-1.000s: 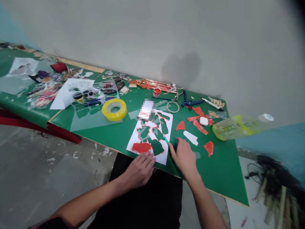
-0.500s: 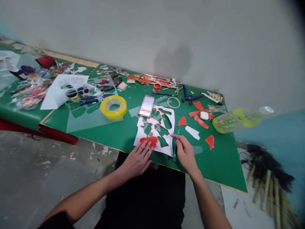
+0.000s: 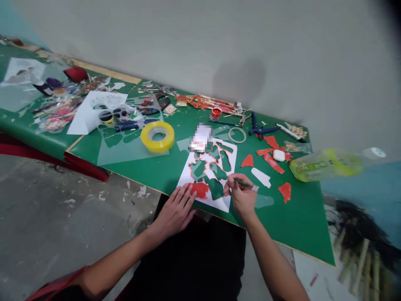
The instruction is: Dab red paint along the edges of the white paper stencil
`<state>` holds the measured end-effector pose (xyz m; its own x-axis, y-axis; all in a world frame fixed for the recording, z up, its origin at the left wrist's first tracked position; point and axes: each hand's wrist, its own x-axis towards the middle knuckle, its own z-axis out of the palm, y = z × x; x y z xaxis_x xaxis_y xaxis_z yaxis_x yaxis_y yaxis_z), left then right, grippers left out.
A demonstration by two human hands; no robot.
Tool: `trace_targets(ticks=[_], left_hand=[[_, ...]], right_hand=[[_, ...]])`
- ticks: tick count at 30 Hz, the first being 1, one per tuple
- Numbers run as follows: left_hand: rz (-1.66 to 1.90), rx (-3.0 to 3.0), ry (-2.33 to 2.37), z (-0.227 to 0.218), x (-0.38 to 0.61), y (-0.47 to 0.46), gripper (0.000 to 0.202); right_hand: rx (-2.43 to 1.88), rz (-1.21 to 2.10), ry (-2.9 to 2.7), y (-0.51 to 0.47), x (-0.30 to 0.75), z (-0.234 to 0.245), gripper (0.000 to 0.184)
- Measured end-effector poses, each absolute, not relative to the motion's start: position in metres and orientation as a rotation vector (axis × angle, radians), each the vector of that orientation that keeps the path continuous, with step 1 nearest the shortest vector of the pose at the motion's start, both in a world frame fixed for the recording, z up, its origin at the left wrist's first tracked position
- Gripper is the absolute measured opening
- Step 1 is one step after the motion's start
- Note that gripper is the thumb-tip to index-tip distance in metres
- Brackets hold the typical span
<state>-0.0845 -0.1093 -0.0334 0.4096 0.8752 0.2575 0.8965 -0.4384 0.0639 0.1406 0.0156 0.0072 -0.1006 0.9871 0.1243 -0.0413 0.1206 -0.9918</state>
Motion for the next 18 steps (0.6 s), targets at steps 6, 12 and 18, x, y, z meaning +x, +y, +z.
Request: trace_targets(ticks=[6, 12, 18], left_hand=[[-0.401, -2.510, -1.676, -0.042, -0.082, -0.117, 0.058], [-0.514, -2.372, -1.748, -0.053, -0.068, -0.116, 0.060], [-0.626, -2.292, -1.779, -0.062, -0.060, -0.115, 0.059]], right_hand=[[-0.915, 1.466, -1.532, 0.051, 0.092, -0.008, 0.036], [-0.799, 1.618, -1.683, 0.060, 0.065, -0.017, 0.053], [-0.800, 1.734, -1.637, 0.069, 0.072, -0.026, 0.068]])
